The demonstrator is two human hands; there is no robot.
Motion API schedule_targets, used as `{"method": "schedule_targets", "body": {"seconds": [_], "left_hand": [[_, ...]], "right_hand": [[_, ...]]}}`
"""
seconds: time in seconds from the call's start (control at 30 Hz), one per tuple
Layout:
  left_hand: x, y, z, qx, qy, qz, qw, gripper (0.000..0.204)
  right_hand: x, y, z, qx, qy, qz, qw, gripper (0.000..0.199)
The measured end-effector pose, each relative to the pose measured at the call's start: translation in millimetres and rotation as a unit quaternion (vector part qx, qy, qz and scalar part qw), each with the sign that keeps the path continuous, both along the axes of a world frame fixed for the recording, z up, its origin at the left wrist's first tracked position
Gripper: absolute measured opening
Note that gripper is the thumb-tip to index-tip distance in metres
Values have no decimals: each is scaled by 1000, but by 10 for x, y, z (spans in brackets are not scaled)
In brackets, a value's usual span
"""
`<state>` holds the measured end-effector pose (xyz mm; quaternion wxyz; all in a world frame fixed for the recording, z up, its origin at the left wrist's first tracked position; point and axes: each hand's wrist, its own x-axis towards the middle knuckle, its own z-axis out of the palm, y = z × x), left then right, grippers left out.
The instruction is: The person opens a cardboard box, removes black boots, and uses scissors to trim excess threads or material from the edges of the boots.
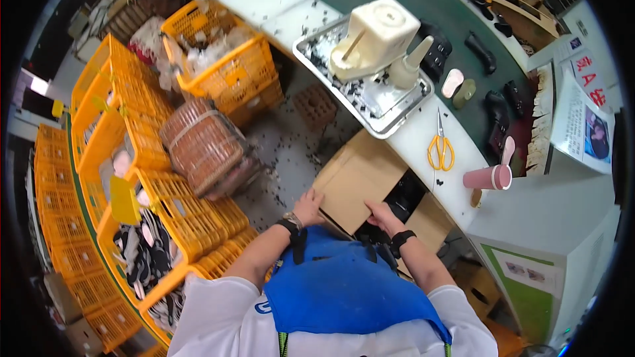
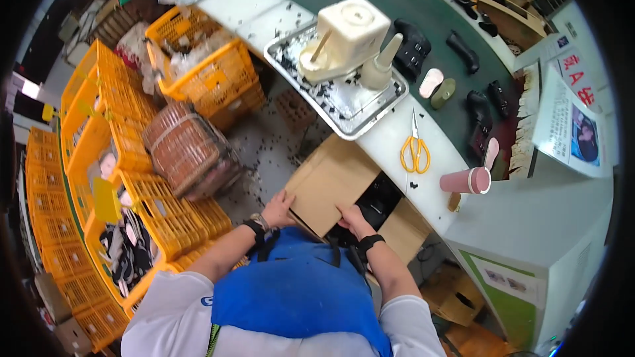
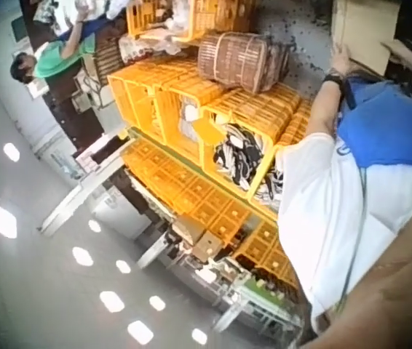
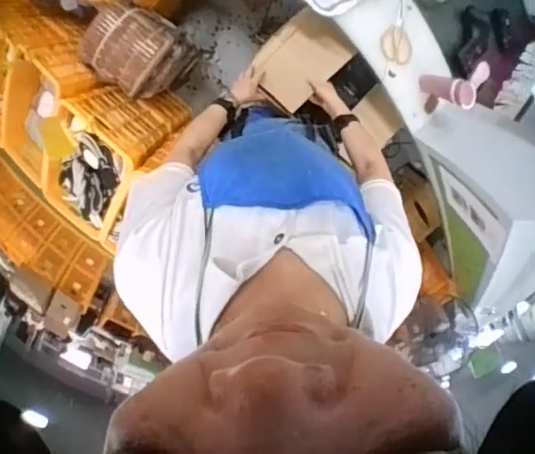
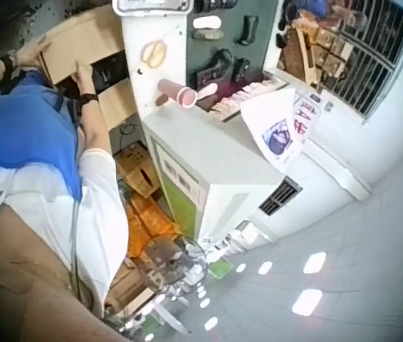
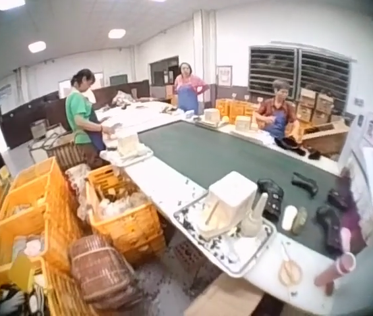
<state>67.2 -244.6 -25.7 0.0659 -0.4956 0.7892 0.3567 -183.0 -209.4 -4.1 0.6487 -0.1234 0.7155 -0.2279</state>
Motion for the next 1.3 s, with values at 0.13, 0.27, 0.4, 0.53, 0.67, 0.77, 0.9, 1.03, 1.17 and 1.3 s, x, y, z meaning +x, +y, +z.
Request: {"method": "schedule_targets", "body": {"seconds": [0.13, 0.27, 0.4, 0.53, 0.67, 0.77, 0.9, 1.03, 1.17, 1.3], "left_hand": [[-68, 237, 108, -71, 12, 63, 995, 84], [-2, 148, -22, -137, 70, 152, 976, 72], [-31, 97, -183, -235, 171, 172, 941, 50], [-262, 266, -352, -313, 199, 187, 909, 38], [-422, 546, -283, -264, 158, 246, 919, 39], [-484, 815, -295, -250, 141, 292, 912, 35], [-442, 904, -148, -224, 145, 316, 910, 32], [-220, 1177, -23, -171, 121, 315, 926, 31], [91, 1300, -235, -206, 192, 346, 895, 29], [209, 1052, -283, 24, 244, 625, 741, 34]], "right_hand": [[68, -128, 274, 3, -10, 23, 1000, 24], [115, -201, 148, -11, -94, -8, 995, 21], [175, -163, 145, 6, -147, -25, 989, 19], [-118, 35, -43, 38, -119, 2, 992, 21], [-412, 51, -77, 71, -146, 30, 986, 23], [-400, 44, 57, 114, -216, 32, 969, 23], [-324, 30, 133, 158, -277, 51, 946, 24], [-180, 214, 116, 184, -241, 144, 942, 27], [409, 118, 364, 102, -221, 238, 940, 34], [995, -529, 745, -72, -281, 366, 884, 44]]}}
